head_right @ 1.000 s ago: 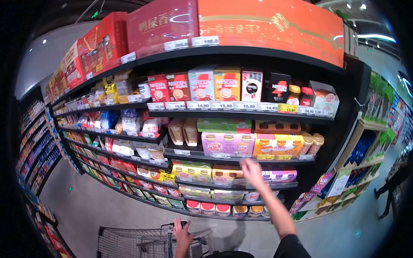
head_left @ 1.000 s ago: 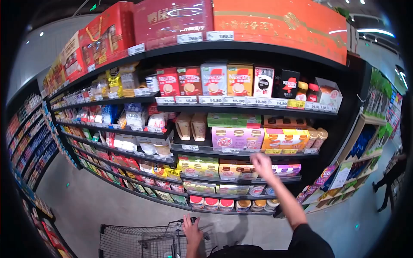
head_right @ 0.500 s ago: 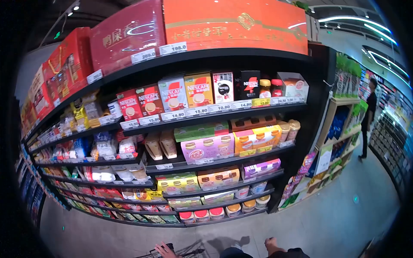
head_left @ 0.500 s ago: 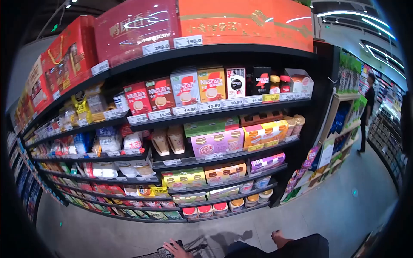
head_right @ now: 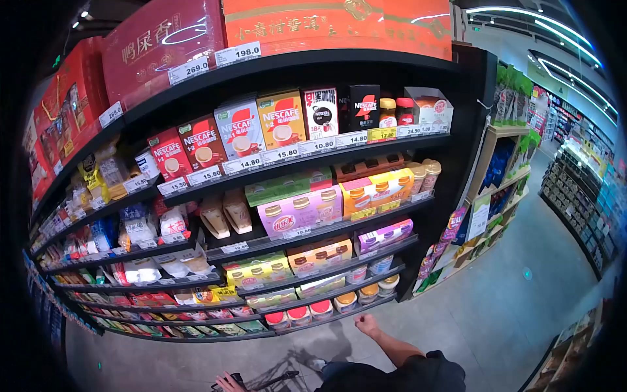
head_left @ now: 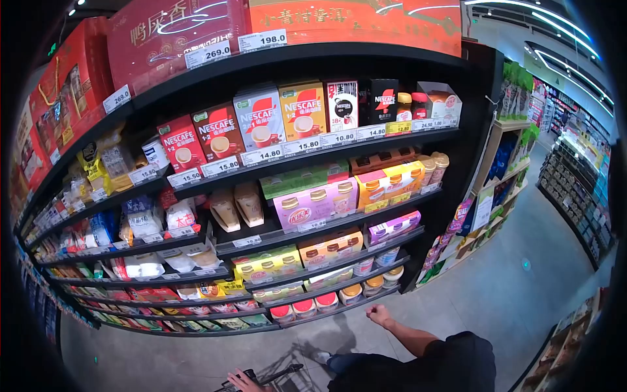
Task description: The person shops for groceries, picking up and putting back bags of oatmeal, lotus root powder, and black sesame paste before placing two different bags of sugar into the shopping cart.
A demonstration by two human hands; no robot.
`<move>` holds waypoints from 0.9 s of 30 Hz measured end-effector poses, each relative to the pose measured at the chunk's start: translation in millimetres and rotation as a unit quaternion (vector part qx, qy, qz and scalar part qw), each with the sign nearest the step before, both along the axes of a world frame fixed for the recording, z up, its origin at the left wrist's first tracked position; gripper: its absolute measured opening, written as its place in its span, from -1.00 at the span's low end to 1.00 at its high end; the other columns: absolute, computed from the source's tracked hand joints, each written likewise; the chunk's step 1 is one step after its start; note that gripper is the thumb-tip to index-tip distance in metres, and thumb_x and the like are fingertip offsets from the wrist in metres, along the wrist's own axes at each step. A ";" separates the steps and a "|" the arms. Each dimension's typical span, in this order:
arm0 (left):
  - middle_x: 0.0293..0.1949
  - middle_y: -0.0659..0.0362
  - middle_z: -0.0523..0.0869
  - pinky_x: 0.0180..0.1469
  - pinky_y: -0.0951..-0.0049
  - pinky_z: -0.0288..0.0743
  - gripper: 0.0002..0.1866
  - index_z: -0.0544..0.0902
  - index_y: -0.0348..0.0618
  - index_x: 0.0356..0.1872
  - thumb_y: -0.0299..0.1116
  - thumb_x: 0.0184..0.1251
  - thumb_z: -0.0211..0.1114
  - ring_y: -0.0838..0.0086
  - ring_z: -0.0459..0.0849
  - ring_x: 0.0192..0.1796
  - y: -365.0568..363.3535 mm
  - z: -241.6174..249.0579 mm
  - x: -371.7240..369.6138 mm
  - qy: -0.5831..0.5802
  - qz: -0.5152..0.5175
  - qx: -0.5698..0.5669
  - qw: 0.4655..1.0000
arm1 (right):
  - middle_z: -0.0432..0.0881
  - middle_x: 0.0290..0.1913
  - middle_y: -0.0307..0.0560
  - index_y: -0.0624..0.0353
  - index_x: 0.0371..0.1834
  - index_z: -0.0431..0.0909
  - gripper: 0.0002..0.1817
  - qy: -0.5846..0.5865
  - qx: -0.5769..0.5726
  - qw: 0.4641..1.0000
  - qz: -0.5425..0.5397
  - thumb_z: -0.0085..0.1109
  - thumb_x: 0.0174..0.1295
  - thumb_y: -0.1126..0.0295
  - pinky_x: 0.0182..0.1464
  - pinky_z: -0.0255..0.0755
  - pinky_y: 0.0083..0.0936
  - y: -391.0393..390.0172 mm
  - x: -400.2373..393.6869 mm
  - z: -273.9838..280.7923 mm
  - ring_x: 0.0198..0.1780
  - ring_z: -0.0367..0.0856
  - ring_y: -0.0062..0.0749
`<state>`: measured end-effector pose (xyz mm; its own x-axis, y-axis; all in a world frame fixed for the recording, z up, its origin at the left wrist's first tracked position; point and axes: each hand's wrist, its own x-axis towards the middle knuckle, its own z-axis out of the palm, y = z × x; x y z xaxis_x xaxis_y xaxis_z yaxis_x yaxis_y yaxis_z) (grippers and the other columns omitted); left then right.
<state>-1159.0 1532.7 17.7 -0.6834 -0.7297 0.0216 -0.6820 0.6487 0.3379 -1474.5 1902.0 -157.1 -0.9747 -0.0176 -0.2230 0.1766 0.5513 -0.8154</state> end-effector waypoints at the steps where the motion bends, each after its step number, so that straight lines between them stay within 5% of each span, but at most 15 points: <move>1: 0.53 -0.31 -0.02 0.53 0.02 -0.02 0.08 0.13 -0.25 0.50 -0.42 -0.14 0.55 -0.18 -0.11 0.58 -3.5 -4.6 1.7 -0.003 -0.001 0.000 1.000 | 0.72 -0.38 -0.13 0.15 -0.26 0.71 -0.84 -0.003 0.000 1.000 -0.001 0.29 0.13 0.36 -0.25 0.55 -0.52 -0.7 -6.6 9.0 -0.34 0.66 -0.56; 7: 0.52 -0.33 0.02 0.54 -0.02 -0.06 0.03 0.14 -0.26 0.49 -0.49 -0.12 0.46 -0.22 -0.09 0.57 -10.5 -19.0 1.8 0.032 -0.014 -0.026 0.999 | 0.70 -0.33 -0.19 0.27 -0.25 0.68 -0.86 -0.026 -0.101 0.990 0.100 0.17 0.15 0.56 -0.18 0.56 -0.52 4.0 -54.5 20.9 -0.32 0.61 -0.55; 9: 0.51 -0.34 0.03 0.54 -0.09 -0.10 -0.01 0.15 -0.26 0.49 -0.51 -0.10 0.37 -0.24 -0.09 0.56 -8.4 -15.5 -1.1 0.037 0.000 -0.006 0.999 | 0.66 -0.33 -0.19 0.31 -0.35 0.58 -0.88 0.103 -0.192 0.958 0.186 0.08 0.15 0.71 -0.19 0.52 -0.52 14.8 -64.2 93.7 -0.30 0.57 -0.56; 11: 0.51 -0.34 0.04 0.53 -0.10 -0.12 -0.02 0.15 -0.26 0.49 -0.52 -0.10 0.35 -0.25 -0.08 0.56 -9.2 -33.8 2.3 0.053 -0.014 -0.015 0.998 | 0.67 -0.25 -0.21 0.31 -0.30 0.60 -0.94 0.186 -0.149 0.953 0.189 0.14 0.28 0.56 -0.12 0.50 -0.55 30.5 -82.5 178.1 -0.21 0.55 -0.63; 13: 0.50 -0.35 0.04 0.53 -0.11 -0.13 -0.03 0.15 -0.26 0.49 -0.52 -0.09 0.32 -0.26 -0.08 0.56 -2.3 -42.2 -4.6 0.077 -0.026 -0.019 0.996 | 0.66 -0.24 -0.26 0.27 -0.16 0.65 -0.79 0.233 -0.195 0.942 0.143 0.27 0.35 0.31 -0.09 0.51 -0.56 46.3 -101.2 282.6 -0.19 0.56 -0.65; 14: 0.50 -0.36 0.04 0.54 -0.11 -0.14 -0.03 0.15 -0.27 0.49 -0.52 -0.10 0.32 -0.27 -0.08 0.55 3.6 -40.6 -6.3 0.084 -0.031 -0.014 0.996 | 0.65 -0.26 -0.27 0.24 -0.21 0.64 -0.88 0.225 -0.171 0.956 0.082 0.22 0.34 0.41 -0.14 0.51 -0.59 50.9 -104.1 344.0 -0.23 0.56 -0.65; 15: 0.50 -0.37 0.04 0.54 -0.10 -0.14 -0.02 0.14 -0.27 0.49 -0.52 -0.11 0.32 -0.28 -0.07 0.55 10.2 -40.7 -8.0 0.090 -0.034 -0.007 0.995 | 0.63 -0.28 -0.32 0.23 -0.13 0.65 -0.81 0.362 -0.159 0.913 0.102 0.27 0.35 0.33 -0.16 0.48 -0.64 63.5 -125.3 380.7 -0.25 0.56 -0.69; 17: 0.49 -0.38 0.05 0.53 -0.09 -0.14 -0.03 0.16 -0.28 0.49 -0.54 -0.11 0.31 -0.29 -0.06 0.54 26.4 -44.1 -12.8 0.093 -0.036 0.000 0.995 | 0.63 -0.25 -0.31 0.23 0.05 0.59 -0.70 0.342 -0.195 0.917 0.071 0.28 0.34 0.32 -0.14 0.46 -0.66 85.2 -152.5 455.5 -0.20 0.54 -0.71; 19: 0.48 -0.38 0.08 0.53 -0.09 -0.15 -0.03 0.16 -0.29 0.48 -0.53 -0.11 0.34 -0.30 -0.05 0.53 41.9 -41.2 -20.2 -0.020 -0.014 0.009 1.000 | 0.66 -0.19 -0.27 0.22 0.12 0.56 -0.66 0.402 -0.222 0.885 0.074 0.27 0.35 0.32 -0.11 0.46 -0.66 91.0 -167.1 515.6 -0.15 0.56 -0.71; 23: 0.48 -0.32 0.13 0.49 -0.05 0.01 -0.07 0.17 -0.30 0.47 -0.48 0.01 0.42 -0.22 0.07 0.52 68.7 -52.2 -43.0 -0.065 0.022 0.010 0.998 | 0.68 -0.17 -0.24 0.23 0.15 0.55 -0.67 0.393 -0.255 0.875 0.121 0.21 0.40 0.34 -0.10 0.46 -0.66 86.1 -172.3 550.8 -0.16 0.58 -0.70; 25: 0.46 -0.41 0.07 0.48 -0.21 -0.08 0.05 0.17 -0.28 0.45 -0.54 -0.33 0.32 -0.38 -0.13 0.54 85.6 -49.0 -52.5 0.126 -0.044 0.013 0.991 | 0.69 -0.15 -0.21 0.25 0.11 0.57 -0.71 0.357 -0.245 0.879 0.203 0.19 0.41 0.35 -0.08 0.47 -0.66 78.4 -160.7 534.4 -0.13 0.60 -0.67; 27: 0.45 -0.42 0.06 0.51 -0.15 -0.15 0.03 0.18 -0.32 0.45 -0.66 -0.36 0.16 -0.36 -0.14 0.54 106.7 -35.0 -72.3 0.122 0.000 0.058 0.991 | 0.68 -0.17 -0.19 0.29 0.06 0.58 -0.74 0.292 -0.218 0.890 0.275 0.18 0.41 0.38 -0.11 0.51 -0.63 71.5 -144.8 507.8 -0.18 0.61 -0.64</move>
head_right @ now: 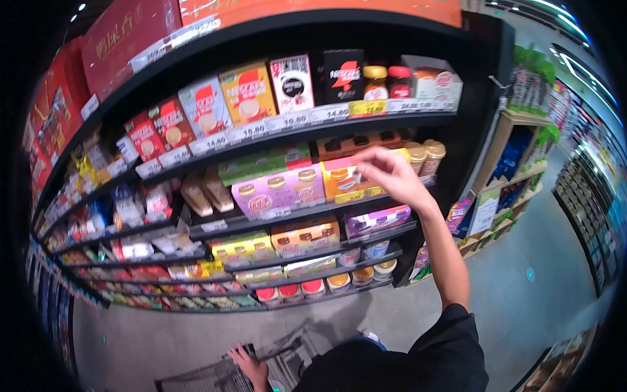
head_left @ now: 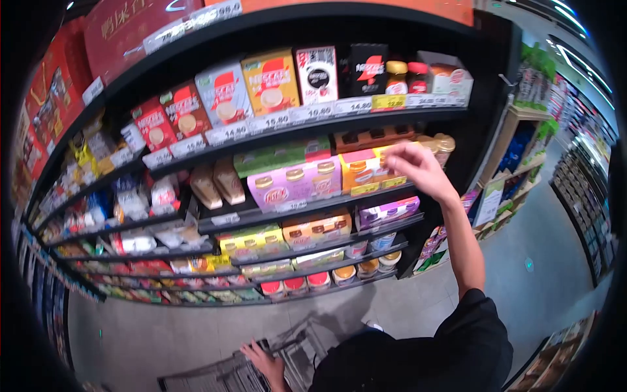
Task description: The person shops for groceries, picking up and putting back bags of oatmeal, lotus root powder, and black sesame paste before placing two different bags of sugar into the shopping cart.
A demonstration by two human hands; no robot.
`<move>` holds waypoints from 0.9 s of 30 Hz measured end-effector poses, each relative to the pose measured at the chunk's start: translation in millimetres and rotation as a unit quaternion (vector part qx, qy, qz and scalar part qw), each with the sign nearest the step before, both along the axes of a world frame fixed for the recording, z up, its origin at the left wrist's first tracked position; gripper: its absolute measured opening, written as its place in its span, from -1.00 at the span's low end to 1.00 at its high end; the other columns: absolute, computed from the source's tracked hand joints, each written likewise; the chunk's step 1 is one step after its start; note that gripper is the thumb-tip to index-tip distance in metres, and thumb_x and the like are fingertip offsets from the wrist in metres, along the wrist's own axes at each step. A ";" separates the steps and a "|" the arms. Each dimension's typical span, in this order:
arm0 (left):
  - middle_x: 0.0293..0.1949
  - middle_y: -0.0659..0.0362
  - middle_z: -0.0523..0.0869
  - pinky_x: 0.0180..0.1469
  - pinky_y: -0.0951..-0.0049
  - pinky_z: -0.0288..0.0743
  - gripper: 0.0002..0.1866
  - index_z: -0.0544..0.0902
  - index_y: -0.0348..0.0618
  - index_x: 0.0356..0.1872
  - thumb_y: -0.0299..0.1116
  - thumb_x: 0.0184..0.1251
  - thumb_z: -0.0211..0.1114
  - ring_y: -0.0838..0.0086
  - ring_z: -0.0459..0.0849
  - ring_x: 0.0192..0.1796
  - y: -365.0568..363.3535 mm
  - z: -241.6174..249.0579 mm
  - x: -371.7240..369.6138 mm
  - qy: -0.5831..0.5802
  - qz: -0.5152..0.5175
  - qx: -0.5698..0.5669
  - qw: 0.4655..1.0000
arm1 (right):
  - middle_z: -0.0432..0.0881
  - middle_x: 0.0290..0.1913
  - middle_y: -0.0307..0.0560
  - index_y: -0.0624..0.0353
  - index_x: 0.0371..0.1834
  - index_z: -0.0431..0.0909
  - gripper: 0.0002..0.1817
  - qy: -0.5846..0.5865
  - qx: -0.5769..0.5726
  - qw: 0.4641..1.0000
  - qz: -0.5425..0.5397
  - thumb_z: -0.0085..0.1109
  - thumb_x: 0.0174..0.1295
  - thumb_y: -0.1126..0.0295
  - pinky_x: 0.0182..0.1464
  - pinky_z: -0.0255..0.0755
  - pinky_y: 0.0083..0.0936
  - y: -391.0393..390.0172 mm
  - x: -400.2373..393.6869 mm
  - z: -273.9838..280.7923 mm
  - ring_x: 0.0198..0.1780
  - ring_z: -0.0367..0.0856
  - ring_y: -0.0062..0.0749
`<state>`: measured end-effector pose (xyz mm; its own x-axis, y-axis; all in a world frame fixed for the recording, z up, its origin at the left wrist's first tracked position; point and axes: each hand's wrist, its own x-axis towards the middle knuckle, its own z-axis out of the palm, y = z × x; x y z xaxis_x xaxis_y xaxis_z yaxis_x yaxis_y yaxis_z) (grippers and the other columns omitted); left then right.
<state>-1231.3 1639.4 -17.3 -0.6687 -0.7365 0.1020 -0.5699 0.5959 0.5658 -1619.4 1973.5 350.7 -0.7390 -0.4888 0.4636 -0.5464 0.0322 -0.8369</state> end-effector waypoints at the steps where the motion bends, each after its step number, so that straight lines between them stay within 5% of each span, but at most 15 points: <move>1: 0.46 -0.41 0.05 0.51 -0.13 -0.13 0.03 0.18 -0.31 0.45 -0.67 -0.36 0.16 -0.35 -0.15 0.54 9.2 1.5 -7.4 -0.003 -0.002 -0.002 1.000 | 0.69 -0.16 -0.22 0.28 0.00 0.62 -0.77 -0.002 0.051 0.999 0.002 0.18 0.40 0.37 -0.13 0.52 -0.62 1.2 3.2 -15.0 -0.18 0.62 -0.60; 4: 0.49 -0.33 0.03 0.53 -0.07 -0.12 0.03 0.17 -0.27 0.45 -0.69 -0.34 0.15 -0.32 -0.15 0.55 34.6 19.7 -32.4 -0.013 0.005 0.014 1.000 | 0.71 -0.35 -0.11 0.27 -0.03 0.62 -0.74 0.048 0.254 0.966 -0.002 0.24 0.33 0.33 -0.15 0.52 -0.53 11.9 15.0 -12.9 -0.24 0.69 -0.56; 7: 0.49 -0.30 0.05 0.54 -0.06 -0.12 0.02 0.18 -0.24 0.45 -0.70 -0.33 0.14 -0.30 -0.13 0.55 52.6 13.5 -53.0 0.007 0.020 -0.006 1.000 | 0.72 -0.30 0.07 0.27 -0.02 0.61 -0.72 0.069 0.271 0.960 0.030 0.24 0.30 0.32 -0.09 0.53 -0.36 30.8 6.6 -14.3 -0.21 0.73 -0.13; 10: 0.51 -0.27 0.03 0.49 -0.12 -0.03 0.01 0.18 -0.19 0.47 -0.67 -0.27 0.22 -0.23 -0.16 0.58 79.8 20.1 -70.2 0.014 0.006 -0.008 1.000 | 0.71 -0.16 0.11 0.29 -0.02 0.60 -0.70 0.131 0.301 0.944 -0.032 0.25 0.27 0.34 -0.01 0.52 -0.29 55.4 -16.1 -27.5 -0.10 0.69 -0.03; 13: 0.51 -0.25 0.05 0.55 -0.04 -0.12 0.00 0.19 -0.18 0.46 -0.71 -0.29 0.13 -0.25 -0.14 0.57 98.5 16.5 -93.7 0.014 0.004 -0.006 1.000 | 0.69 -0.09 0.12 0.29 -0.04 0.61 -0.71 0.254 0.268 0.925 -0.093 0.27 0.26 0.34 0.04 0.51 -0.26 80.4 -43.7 -54.5 -0.02 0.66 0.01; 17: 0.50 -0.24 0.05 0.53 -0.07 -0.06 0.00 0.19 -0.17 0.46 -0.72 -0.27 0.13 -0.23 -0.16 0.57 124.1 19.1 -117.0 0.015 -0.005 0.004 1.000 | 0.67 -0.09 0.09 0.27 -0.02 0.58 -0.70 0.276 0.232 0.926 -0.109 0.28 0.21 0.40 0.04 0.50 -0.24 101.6 -56.3 -72.7 -0.02 0.61 0.01; 22: 0.51 -0.24 0.02 0.53 -0.06 -0.07 0.01 0.16 -0.17 0.47 -0.73 -0.25 0.17 -0.24 -0.18 0.57 148.0 14.0 -137.3 0.027 -0.030 0.014 0.999 | 0.47 0.28 0.15 0.21 0.25 0.47 -0.52 0.267 0.220 0.925 -0.157 0.23 0.25 0.38 0.28 0.37 -0.21 117.7 -61.0 -92.7 0.25 0.47 0.05; 27: 0.52 -0.24 0.00 0.54 -0.07 -0.11 0.02 0.13 -0.14 0.49 -0.72 -0.22 0.23 -0.24 -0.19 0.58 161.5 4.5 -153.7 0.026 -0.039 0.011 0.999 | 0.37 0.37 0.17 0.19 0.35 0.38 -0.44 0.235 0.203 0.937 -0.157 0.21 0.28 0.32 0.31 0.34 -0.19 126.8 -59.7 -109.2 0.31 0.42 0.10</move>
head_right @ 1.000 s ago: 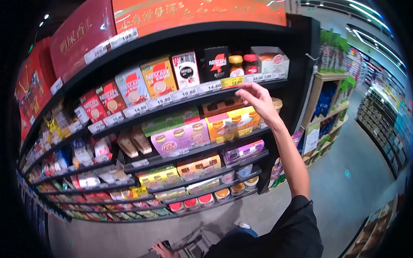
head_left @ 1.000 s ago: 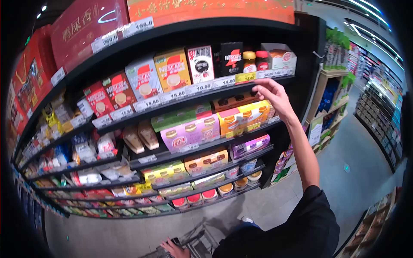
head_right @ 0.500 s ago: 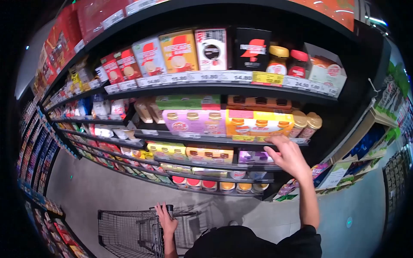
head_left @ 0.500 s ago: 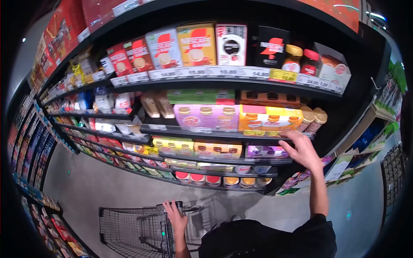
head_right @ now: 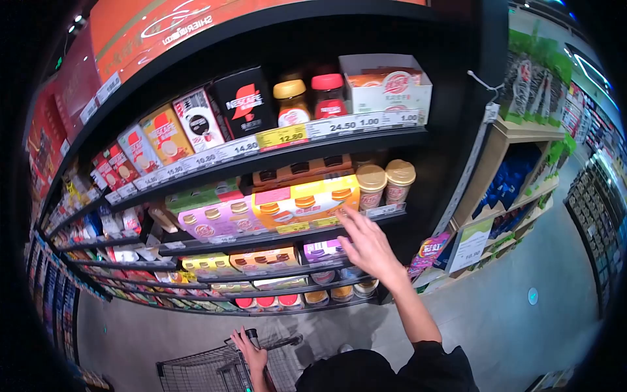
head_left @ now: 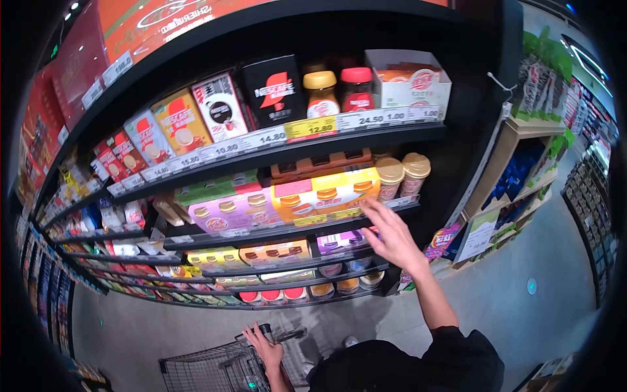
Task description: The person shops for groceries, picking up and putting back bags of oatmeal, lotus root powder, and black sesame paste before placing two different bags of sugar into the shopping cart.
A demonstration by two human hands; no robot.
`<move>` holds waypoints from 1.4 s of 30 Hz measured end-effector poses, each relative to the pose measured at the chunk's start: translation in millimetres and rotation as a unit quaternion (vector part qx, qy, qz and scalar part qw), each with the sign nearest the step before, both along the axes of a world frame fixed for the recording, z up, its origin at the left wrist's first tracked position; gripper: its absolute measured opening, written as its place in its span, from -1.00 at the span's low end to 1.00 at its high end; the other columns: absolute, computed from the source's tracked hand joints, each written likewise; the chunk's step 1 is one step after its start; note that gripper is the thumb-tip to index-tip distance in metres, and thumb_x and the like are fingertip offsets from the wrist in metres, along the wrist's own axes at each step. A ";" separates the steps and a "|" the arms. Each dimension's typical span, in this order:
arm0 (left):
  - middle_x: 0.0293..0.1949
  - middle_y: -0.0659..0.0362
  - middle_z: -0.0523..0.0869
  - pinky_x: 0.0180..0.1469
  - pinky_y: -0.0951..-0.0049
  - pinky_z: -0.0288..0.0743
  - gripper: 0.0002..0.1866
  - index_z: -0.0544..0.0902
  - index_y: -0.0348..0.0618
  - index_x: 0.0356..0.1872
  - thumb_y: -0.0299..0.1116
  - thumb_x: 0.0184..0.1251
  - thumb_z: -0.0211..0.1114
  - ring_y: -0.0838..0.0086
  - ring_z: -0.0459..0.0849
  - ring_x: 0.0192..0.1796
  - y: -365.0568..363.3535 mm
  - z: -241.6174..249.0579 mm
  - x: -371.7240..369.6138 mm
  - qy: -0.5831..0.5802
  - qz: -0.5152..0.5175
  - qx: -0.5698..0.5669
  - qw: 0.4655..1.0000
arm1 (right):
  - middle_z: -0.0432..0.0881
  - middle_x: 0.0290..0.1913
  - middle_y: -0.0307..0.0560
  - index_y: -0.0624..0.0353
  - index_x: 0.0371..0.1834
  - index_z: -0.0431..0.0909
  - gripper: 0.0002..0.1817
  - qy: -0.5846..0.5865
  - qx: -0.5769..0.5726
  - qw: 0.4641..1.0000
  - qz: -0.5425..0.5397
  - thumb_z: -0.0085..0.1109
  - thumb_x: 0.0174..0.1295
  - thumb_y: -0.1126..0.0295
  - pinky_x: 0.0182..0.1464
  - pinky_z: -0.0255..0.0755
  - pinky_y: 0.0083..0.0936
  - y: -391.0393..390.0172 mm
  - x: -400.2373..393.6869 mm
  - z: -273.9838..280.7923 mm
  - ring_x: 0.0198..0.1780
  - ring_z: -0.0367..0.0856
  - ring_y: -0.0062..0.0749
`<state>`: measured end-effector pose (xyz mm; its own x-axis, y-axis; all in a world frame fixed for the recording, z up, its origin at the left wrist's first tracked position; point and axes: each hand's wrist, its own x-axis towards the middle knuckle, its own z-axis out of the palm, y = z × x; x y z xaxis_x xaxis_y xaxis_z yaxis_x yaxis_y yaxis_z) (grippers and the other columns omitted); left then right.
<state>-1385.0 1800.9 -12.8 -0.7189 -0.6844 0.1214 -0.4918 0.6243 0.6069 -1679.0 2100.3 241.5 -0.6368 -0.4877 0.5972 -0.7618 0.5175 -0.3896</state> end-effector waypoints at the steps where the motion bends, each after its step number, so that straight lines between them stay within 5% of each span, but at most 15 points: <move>1: 0.52 -0.24 0.00 0.54 -0.07 -0.11 0.02 0.13 -0.14 0.49 -0.72 -0.22 0.23 -0.24 -0.19 0.58 2.5 0.7 -5.1 0.002 -0.005 -0.002 1.000 | 0.37 0.37 0.17 0.20 0.35 0.38 -0.45 -0.010 -0.002 1.000 0.008 0.20 0.28 0.32 0.31 0.34 -0.18 0.6 4.0 -2.7 0.31 0.43 0.09; 5: 0.51 -0.24 0.01 0.54 -0.07 -0.10 0.02 0.14 -0.15 0.48 -0.69 -0.21 0.26 -0.24 -0.18 0.58 13.1 1.3 -6.1 0.008 0.003 0.008 1.000 | 0.58 0.15 0.12 0.25 0.18 0.51 -0.58 -0.035 -0.153 0.985 0.071 0.24 0.24 0.49 0.17 0.47 -0.24 -11.0 34.5 -42.0 0.16 0.57 0.05; 9: 0.50 -0.25 0.03 0.53 -0.06 -0.08 0.00 0.17 -0.16 0.47 -0.64 -0.21 0.29 -0.23 -0.17 0.58 14.8 -6.3 -9.2 0.015 0.002 -0.001 1.000 | 0.66 -0.01 0.07 0.27 0.02 0.57 -0.75 -0.246 -0.240 0.936 0.080 0.18 0.29 0.50 -0.06 0.57 -0.43 -25.0 91.4 -98.4 -0.08 0.69 -0.21; 11: 0.50 -0.25 0.03 0.53 -0.07 -0.08 -0.01 0.19 -0.17 0.46 -0.61 -0.21 0.32 -0.23 -0.17 0.58 15.2 -6.0 -11.0 0.022 0.013 0.005 1.000 | 0.69 -0.11 0.03 0.24 0.05 0.58 -0.73 -0.283 -0.214 0.932 0.068 0.17 0.29 0.50 -0.14 0.56 -0.48 -32.8 117.1 -138.9 -0.18 0.70 -0.33; 17: 0.47 -0.28 0.10 0.52 -0.09 -0.01 -0.06 0.24 -0.21 0.41 -0.49 -0.19 0.37 -0.25 -0.12 0.56 17.5 -2.8 -8.2 0.002 0.012 -0.014 1.000 | 0.72 -0.15 -0.04 0.16 0.03 0.64 -0.75 -0.330 -0.134 0.908 0.221 0.19 0.29 0.45 -0.14 0.58 -0.44 -35.1 148.8 -143.0 -0.21 0.72 -0.33; 19: 0.47 -0.28 0.13 0.53 -0.06 -0.01 -0.06 0.22 -0.15 0.45 -0.47 -0.13 0.36 -0.26 -0.07 0.55 14.2 -14.5 -7.6 0.022 0.003 -0.050 0.999 | 0.76 -0.25 -0.03 0.19 -0.13 0.72 -0.83 -0.280 -0.143 0.939 0.141 0.29 0.23 0.47 -0.20 0.57 -0.50 -37.4 149.2 -143.3 -0.28 0.74 -0.35; 22: 0.48 -0.21 0.13 0.49 -0.06 0.11 -0.05 0.24 -0.09 0.45 -0.39 -0.13 0.40 -0.19 -0.05 0.56 19.4 -1.8 -9.0 -0.002 0.024 -0.032 0.999 | 0.75 -0.31 -0.01 0.21 -0.16 0.72 -0.84 -0.293 -0.134 0.933 0.159 0.31 0.21 0.45 -0.23 0.57 -0.50 -38.0 140.3 -140.4 -0.32 0.75 -0.34; 24: 0.49 -0.19 0.13 0.48 -0.06 0.14 -0.05 0.24 -0.08 0.45 -0.37 -0.12 0.41 -0.17 -0.05 0.56 18.6 -4.5 -9.2 -0.002 0.038 -0.035 0.999 | 0.70 -0.01 0.07 0.21 0.04 0.64 -0.76 -0.351 -0.019 0.925 0.142 0.11 0.41 0.40 0.06 0.50 -0.41 -29.9 136.6 -131.8 0.01 0.68 -0.17; 28: 0.49 -0.14 0.14 0.42 -0.09 0.24 -0.06 0.24 -0.03 0.46 -0.36 -0.10 0.41 -0.15 -0.02 0.56 21.5 -2.8 -9.3 0.011 0.032 -0.044 0.998 | 0.71 -0.08 0.10 0.21 0.02 0.63 -0.78 -0.345 -0.020 0.925 0.160 0.12 0.38 0.44 -0.01 0.52 -0.36 -36.6 134.9 -135.9 -0.05 0.69 -0.10; 30: 0.48 -0.14 0.15 0.41 -0.13 0.25 -0.04 0.23 -0.03 0.47 -0.37 -0.10 0.41 -0.16 -0.01 0.55 23.2 1.7 -8.9 0.021 0.030 -0.037 0.999 | 0.76 -0.29 0.01 0.22 -0.16 0.72 -0.84 -0.286 -0.072 0.940 0.171 0.31 0.20 0.47 -0.23 0.56 -0.51 -46.8 135.0 -140.2 -0.30 0.75 -0.37; 42: 0.49 -0.13 0.14 0.39 -0.11 0.27 -0.04 0.22 0.01 0.48 -0.41 -0.08 0.43 -0.16 -0.04 0.56 25.0 11.6 -10.8 0.025 0.031 -0.030 0.999 | 0.76 -0.29 -0.02 0.23 -0.14 0.70 -0.84 -0.321 -0.037 0.918 0.229 0.25 0.24 0.50 -0.20 0.57 -0.51 -53.3 153.6 -159.9 -0.31 0.74 -0.37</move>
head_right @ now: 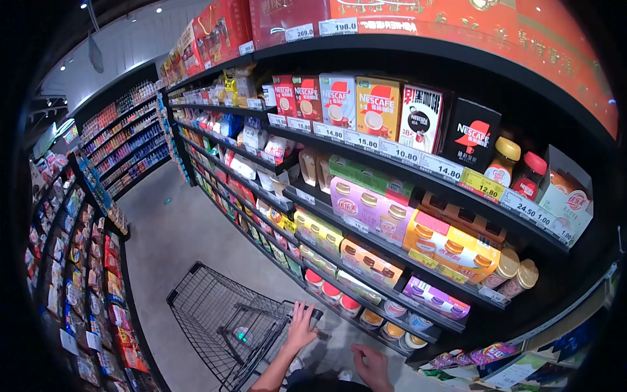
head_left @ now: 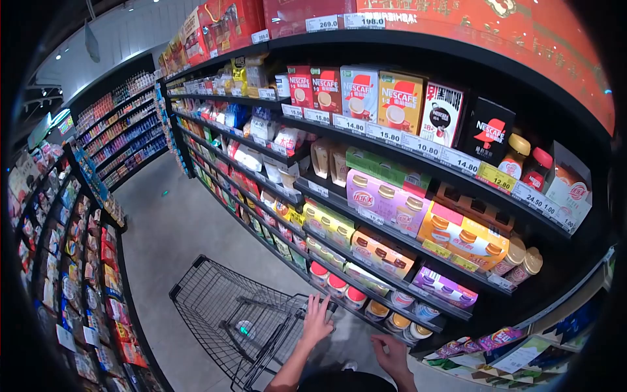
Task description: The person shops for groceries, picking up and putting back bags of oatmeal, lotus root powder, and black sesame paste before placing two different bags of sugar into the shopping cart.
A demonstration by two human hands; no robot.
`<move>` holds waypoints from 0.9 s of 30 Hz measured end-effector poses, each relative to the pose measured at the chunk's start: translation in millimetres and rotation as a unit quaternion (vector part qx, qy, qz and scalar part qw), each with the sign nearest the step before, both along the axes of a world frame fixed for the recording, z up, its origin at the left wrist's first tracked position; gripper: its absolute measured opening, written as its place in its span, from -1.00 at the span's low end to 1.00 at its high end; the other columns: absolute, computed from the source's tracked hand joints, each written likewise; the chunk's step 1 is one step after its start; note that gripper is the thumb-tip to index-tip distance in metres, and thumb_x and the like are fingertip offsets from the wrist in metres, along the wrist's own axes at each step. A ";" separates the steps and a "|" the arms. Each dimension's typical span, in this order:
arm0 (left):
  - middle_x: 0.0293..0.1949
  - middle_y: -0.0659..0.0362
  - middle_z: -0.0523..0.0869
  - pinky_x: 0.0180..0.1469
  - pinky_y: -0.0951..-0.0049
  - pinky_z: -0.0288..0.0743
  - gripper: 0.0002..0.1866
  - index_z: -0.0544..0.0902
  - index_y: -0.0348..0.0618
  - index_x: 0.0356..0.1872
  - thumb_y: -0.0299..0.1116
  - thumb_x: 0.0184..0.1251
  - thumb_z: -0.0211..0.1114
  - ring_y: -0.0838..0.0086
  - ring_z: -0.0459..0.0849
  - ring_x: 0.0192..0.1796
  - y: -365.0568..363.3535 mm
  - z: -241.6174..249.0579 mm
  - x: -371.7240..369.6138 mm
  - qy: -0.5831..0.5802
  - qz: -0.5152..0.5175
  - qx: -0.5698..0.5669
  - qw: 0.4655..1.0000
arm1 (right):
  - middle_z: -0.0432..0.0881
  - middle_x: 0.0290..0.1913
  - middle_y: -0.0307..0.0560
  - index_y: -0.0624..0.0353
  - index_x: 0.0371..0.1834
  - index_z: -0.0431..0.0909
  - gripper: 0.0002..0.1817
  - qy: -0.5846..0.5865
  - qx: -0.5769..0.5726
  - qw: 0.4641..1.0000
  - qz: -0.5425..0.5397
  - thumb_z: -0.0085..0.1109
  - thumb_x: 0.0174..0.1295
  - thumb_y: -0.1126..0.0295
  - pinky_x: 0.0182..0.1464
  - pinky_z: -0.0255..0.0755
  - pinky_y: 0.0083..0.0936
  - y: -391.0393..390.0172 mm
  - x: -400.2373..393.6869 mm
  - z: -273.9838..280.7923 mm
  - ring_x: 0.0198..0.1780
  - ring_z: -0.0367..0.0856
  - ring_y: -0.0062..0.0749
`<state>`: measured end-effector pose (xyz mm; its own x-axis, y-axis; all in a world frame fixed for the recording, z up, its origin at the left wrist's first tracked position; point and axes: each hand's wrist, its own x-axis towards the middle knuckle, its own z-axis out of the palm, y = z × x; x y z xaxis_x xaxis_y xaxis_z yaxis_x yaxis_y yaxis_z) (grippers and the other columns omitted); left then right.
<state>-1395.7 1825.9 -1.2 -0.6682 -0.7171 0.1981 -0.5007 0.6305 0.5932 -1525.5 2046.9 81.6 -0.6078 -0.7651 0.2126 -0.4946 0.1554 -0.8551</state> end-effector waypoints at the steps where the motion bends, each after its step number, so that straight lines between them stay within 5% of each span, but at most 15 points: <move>1: 0.49 -0.13 0.14 0.39 -0.11 0.27 -0.04 0.22 0.01 0.48 -0.41 -0.08 0.43 -0.16 -0.04 0.56 -1.5 0.4 -2.1 -0.006 -0.001 0.005 1.000 | 0.76 -0.29 -0.02 0.23 -0.14 0.70 -0.84 -0.006 0.005 1.000 -0.001 0.25 0.24 0.50 -0.20 0.57 -0.51 -0.4 -1.4 -1.6 -0.31 0.74 -0.37; 7: 0.49 -0.15 0.12 0.43 0.00 0.25 -0.04 0.22 -0.04 0.48 -0.58 -0.14 0.30 -0.17 -0.07 0.57 1.6 -1.5 -1.6 -0.010 -0.002 -0.001 1.000 | 0.73 -0.17 0.06 0.20 -0.11 0.67 -0.80 -0.009 -0.006 1.000 0.027 0.19 0.22 0.55 -0.07 0.58 -0.32 1.5 -2.0 3.2 -0.13 0.72 -0.04; 15: 0.50 -0.17 0.10 0.39 -0.13 0.27 -0.01 0.21 -0.03 0.48 -0.71 -0.21 0.16 -0.23 -0.13 0.57 -0.1 9.0 -7.6 -0.014 -0.007 0.013 1.000 | 0.74 -0.18 0.02 0.24 -0.08 0.68 -0.81 -0.025 -0.009 1.000 0.004 0.20 0.26 0.56 -0.10 0.58 -0.43 -1.8 1.8 13.5 -0.13 0.75 -0.16; 16: 0.51 -0.16 0.08 0.36 -0.13 0.30 0.00 0.19 -0.04 0.48 -0.71 -0.21 0.15 -0.22 -0.17 0.58 0.6 11.8 -8.2 -0.020 -0.008 0.028 0.999 | 0.72 -0.18 0.07 0.23 -0.09 0.67 -0.80 -0.033 -0.016 0.999 0.006 0.19 0.23 0.55 -0.09 0.57 -0.30 -2.1 2.3 11.6 -0.14 0.71 -0.03; 27: 0.48 -0.17 0.10 0.42 -0.03 0.27 -0.06 0.21 -0.19 0.41 -0.73 -0.24 0.15 -0.25 -0.20 0.57 -6.9 15.3 -6.2 -0.050 -0.036 0.022 0.998 | 0.72 -0.18 0.05 0.21 -0.08 0.67 -0.78 0.042 -0.002 0.998 -0.048 0.20 0.20 0.55 -0.08 0.57 -0.30 6.2 -30.2 25.1 -0.14 0.70 -0.01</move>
